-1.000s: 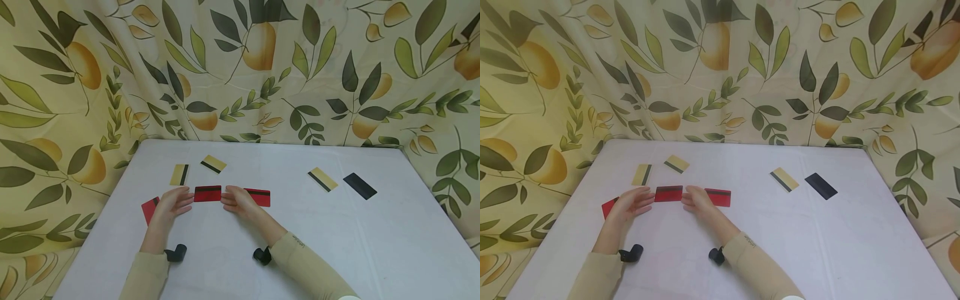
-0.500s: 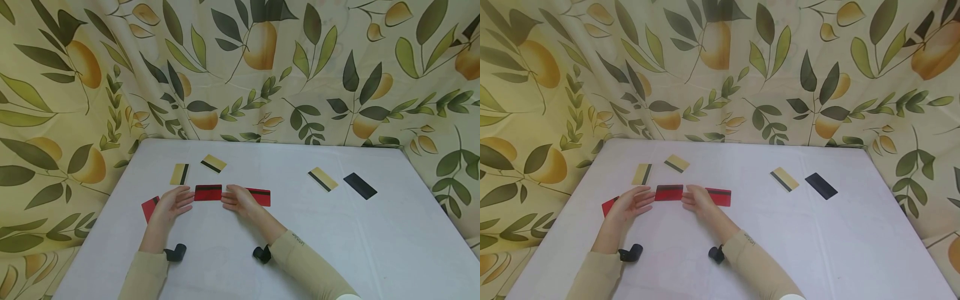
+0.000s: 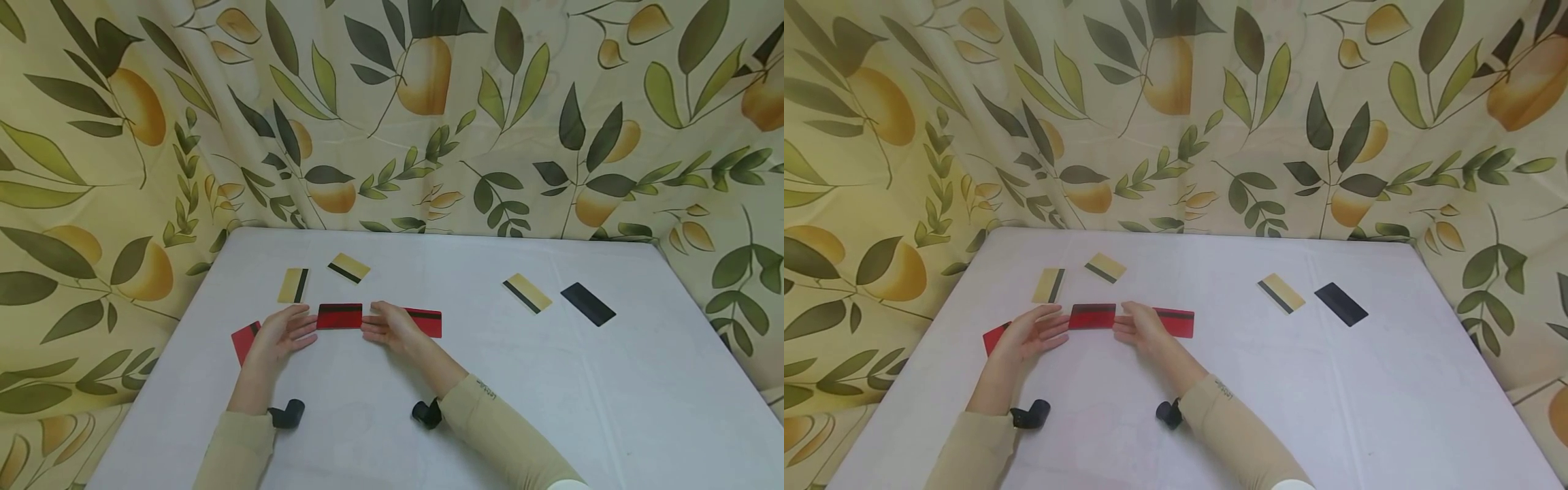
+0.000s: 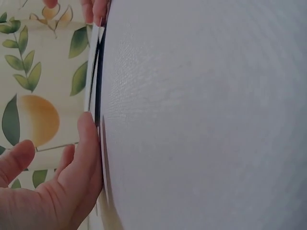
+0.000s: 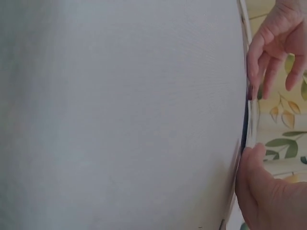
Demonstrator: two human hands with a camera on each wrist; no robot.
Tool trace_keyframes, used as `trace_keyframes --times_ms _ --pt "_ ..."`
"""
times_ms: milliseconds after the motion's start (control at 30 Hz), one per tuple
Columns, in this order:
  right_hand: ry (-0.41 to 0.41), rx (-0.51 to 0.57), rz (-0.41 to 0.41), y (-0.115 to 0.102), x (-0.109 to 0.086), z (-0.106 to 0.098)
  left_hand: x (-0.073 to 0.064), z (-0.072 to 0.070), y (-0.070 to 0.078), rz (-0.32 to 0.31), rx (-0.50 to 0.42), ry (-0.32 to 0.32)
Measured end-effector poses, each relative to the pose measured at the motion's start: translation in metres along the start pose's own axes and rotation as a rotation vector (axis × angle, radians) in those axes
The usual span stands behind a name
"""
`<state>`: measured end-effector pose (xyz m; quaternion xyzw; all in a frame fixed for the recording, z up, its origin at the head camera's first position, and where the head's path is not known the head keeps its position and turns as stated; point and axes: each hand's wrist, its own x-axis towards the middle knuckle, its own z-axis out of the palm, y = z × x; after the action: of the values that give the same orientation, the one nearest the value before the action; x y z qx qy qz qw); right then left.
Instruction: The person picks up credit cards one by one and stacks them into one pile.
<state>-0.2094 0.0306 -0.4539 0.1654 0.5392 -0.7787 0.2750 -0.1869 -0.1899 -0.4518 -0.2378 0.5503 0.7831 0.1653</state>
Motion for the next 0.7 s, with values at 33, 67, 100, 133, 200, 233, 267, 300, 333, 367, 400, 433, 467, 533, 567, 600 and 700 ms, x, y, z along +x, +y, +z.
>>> trace_keyframes --times_ms 33,67,100,133,200,233,267,300,333,367,400,433,467,533,567,600,700 --pt "0.004 0.001 0.003 -0.0006 -0.0001 0.0 -0.0001 0.0002 0.0001 0.001 0.002 0.001" --pt "0.009 0.0 0.004 -0.0013 -0.0003 0.0 -0.0003 0.0002 0.0004 0.002 0.009 0.003" --pt "0.013 0.0 0.007 -0.0019 -0.0004 -0.0001 -0.0004 0.0002 0.0007 -0.001 0.01 0.002" --pt "0.015 -0.002 0.011 -0.0024 -0.0006 -0.0003 -0.0006 0.0001 0.001 -0.005 0.014 0.001" --pt "0.014 -0.013 0.012 -0.0034 -0.0007 -0.0008 -0.0006 0.0001 0.0014 -0.011 0.021 0.004" --pt "0.013 -0.022 0.016 -0.004 -0.0008 -0.001 -0.0006 0.0 0.0016 -0.013 0.021 0.004" --pt "0.009 -0.032 0.018 -0.0045 -0.0008 -0.0012 -0.0005 -0.0001 0.0017 -0.015 0.017 0.0" --pt "0.006 -0.044 0.023 -0.0049 -0.0009 -0.0015 -0.0004 -0.0003 0.0017 -0.016 0.01 -0.007" --pt "0.004 -0.063 0.028 -0.0054 -0.001 -0.0017 -0.0003 -0.0002 0.0015 -0.015 0.006 -0.011" --pt "0.004 -0.078 0.034 -0.0058 -0.001 -0.002 0.0 -0.0003 0.0014 -0.014 -0.002 -0.017" --pt "0.0 -0.092 0.039 -0.0062 -0.0012 -0.0022 0.0003 -0.0004 0.001 -0.014 -0.011 -0.021" --pt "-0.003 -0.105 0.043 -0.0064 -0.0012 -0.0024 0.0004 -0.0004 0.0007 -0.014 -0.023 -0.023" --pt "-0.007 -0.112 0.046 -0.0063 -0.001 -0.0027 0.0006 -0.0004 0.0002 -0.013 -0.033 -0.023" --pt "-0.015 -0.112 0.056 -0.0061 -0.0003 -0.003 0.0013 -0.0006 -0.0008 -0.013 -0.04 -0.026" --pt "-0.021 -0.101 0.059 -0.0059 0.0002 -0.0031 0.0015 -0.0006 -0.0013 -0.011 -0.04 -0.028" --pt "-0.027 -0.093 0.061 -0.0057 0.0007 -0.0032 0.0019 -0.0006 -0.0018 -0.008 -0.039 -0.029" --pt "-0.035 -0.065 0.072 -0.0052 0.0019 -0.0029 0.0026 -0.0003 -0.0029 0.002 -0.03 -0.041"
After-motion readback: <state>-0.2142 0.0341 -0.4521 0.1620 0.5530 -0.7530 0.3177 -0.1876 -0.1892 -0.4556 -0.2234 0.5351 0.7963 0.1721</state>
